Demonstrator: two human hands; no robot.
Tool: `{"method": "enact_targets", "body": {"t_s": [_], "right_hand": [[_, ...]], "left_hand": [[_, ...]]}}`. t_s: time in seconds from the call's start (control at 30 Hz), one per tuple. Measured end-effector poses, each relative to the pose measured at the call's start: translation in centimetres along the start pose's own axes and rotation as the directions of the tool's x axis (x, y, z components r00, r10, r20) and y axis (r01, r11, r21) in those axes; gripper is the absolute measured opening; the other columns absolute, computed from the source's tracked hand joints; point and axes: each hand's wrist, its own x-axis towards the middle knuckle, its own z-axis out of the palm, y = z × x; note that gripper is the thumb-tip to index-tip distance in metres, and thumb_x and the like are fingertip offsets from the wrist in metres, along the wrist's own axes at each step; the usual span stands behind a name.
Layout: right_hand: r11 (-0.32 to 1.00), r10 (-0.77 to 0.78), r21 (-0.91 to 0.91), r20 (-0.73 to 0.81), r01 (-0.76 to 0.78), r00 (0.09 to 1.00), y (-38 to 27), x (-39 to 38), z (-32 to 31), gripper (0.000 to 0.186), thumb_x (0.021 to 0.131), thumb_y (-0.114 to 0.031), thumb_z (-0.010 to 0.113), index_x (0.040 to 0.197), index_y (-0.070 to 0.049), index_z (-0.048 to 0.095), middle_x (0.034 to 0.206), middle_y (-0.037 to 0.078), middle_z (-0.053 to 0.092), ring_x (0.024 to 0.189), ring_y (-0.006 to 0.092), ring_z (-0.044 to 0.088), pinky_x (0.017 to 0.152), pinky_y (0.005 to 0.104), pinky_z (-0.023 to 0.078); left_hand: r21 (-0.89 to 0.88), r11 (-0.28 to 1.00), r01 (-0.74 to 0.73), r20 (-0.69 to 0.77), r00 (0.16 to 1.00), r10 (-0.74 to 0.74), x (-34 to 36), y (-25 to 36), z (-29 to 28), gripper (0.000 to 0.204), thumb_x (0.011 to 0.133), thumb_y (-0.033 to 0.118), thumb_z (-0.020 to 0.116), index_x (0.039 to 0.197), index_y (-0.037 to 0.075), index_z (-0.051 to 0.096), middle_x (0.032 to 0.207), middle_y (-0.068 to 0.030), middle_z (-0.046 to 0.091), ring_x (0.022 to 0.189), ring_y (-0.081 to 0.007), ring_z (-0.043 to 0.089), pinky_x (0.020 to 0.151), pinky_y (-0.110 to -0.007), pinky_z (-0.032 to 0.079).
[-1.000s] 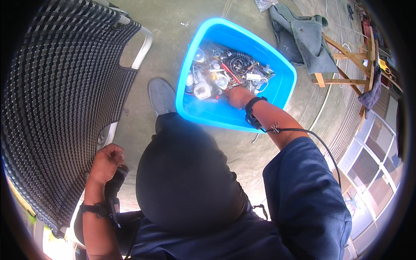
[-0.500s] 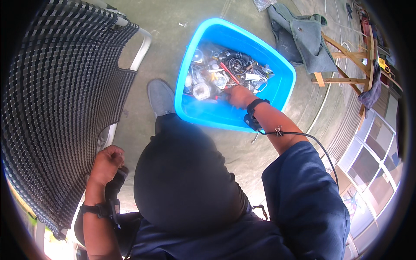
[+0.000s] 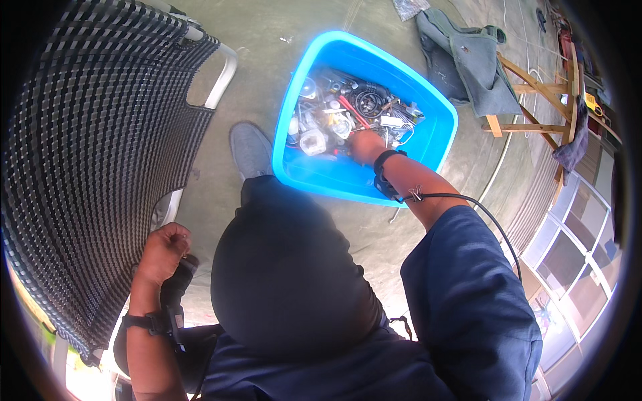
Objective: The person picks up a metal piece and a screw from a bin, aligns the metal piece with a frame on the underside of a chair, and uses a screwdriver to secure the screw into the frame.
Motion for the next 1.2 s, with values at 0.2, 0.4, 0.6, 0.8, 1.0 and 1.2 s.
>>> {"method": "enact_targets", "body": {"t_s": [0.2, 0.4, 0.6, 0.8, 1.0, 1.2], "right_hand": [[0.989, 0.140, 0.026, 0.080, -0.142, 0.987, -1.1, 0.5, -0.4, 0.026, 0.084, -0.026, 0.064, 0.090, -0.003, 0.074, 0.097, 0.017, 0.072, 0.090, 0.0307, 0.071, 0.079, 0.0408, 0.056], [0.960, 0.244, 0.124, 0.060, -0.250, 0.968, -2.7, -0.2, -1.6, 0.047, 0.083, -0.048, 0.069, 0.096, -0.003, 0.074, 0.100, 0.018, 0.072, 0.095, 0.0326, 0.069, 0.084, 0.0417, 0.054], [0.953, 0.263, 0.148, 0.042, -0.266, 0.964, -2.5, -0.1, -1.1, 0.044, 0.082, -0.044, 0.070, 0.097, -0.003, 0.073, 0.099, 0.018, 0.072, 0.095, 0.0331, 0.069, 0.084, 0.0420, 0.053], [0.955, 0.228, 0.189, 0.028, -0.229, 0.973, -2.3, -0.4, -1.3, 0.040, 0.082, -0.041, 0.069, 0.095, -0.003, 0.073, 0.094, 0.018, 0.072, 0.094, 0.0338, 0.069, 0.083, 0.0430, 0.053], [0.939, 0.136, 0.283, 0.218, -0.196, 0.967, -3.2, -3.9, -6.8, 0.038, 0.080, -0.039, 0.073, 0.087, -0.002, 0.070, 0.071, 0.013, 0.069, 0.063, 0.0244, 0.069, 0.059, 0.0387, 0.055], [0.815, 0.115, 0.546, 0.178, -0.195, 0.977, 0.9, -7.6, -8.3, 0.016, 0.078, -0.020, 0.067, 0.080, -0.004, 0.065, 0.068, 0.006, 0.066, 0.053, 0.0161, 0.064, 0.049, 0.0289, 0.050]], "left_hand": [[0.013, 0.999, 0.029, 0.047, 0.998, -0.029, 0.2, 0.4, 0.0, 0.009, 0.089, -0.005, 0.057, 0.096, -0.002, 0.062, 0.077, -0.0002, 0.058, 0.065, -0.0088, 0.051, 0.059, -0.024, 0.043], [-0.023, 1.000, -0.007, 0.038, 0.999, 0.008, 1.1, -0.8, 0.1, 0.009, 0.089, -0.005, 0.059, 0.097, -0.003, 0.061, 0.075, -0.0003, 0.055, 0.064, -0.0095, 0.052, 0.058, -0.024, 0.044], [-0.013, 1.000, 0.018, 0.034, 0.999, -0.017, 1.3, -0.9, -0.1, 0.008, 0.089, -0.005, 0.059, 0.096, -0.003, 0.061, 0.076, -0.0016, 0.056, 0.064, -0.0105, 0.054, 0.061, -0.025, 0.046], [-0.042, 0.998, 0.037, 0.023, 0.999, -0.036, 1.1, -0.7, -0.5, 0.009, 0.088, -0.005, 0.059, 0.097, -0.003, 0.061, 0.076, -0.0021, 0.057, 0.064, -0.0103, 0.053, 0.061, -0.024, 0.046], [-0.114, 0.993, 0.001, 0.029, 1.000, 0.002, 0.7, -1.6, -1.2, 0.008, 0.089, -0.006, 0.057, 0.096, -0.003, 0.060, 0.076, -0.0014, 0.057, 0.063, -0.0093, 0.051, 0.058, -0.024, 0.042], [-0.023, 0.999, -0.027, 0.013, 1.000, 0.027, 0.2, -0.9, -1.5, 0.015, 0.088, -0.001, 0.057, 0.102, -0.004, 0.062, 0.076, -0.0041, 0.061, 0.065, -0.0105, 0.056, 0.061, -0.025, 0.046]]}}
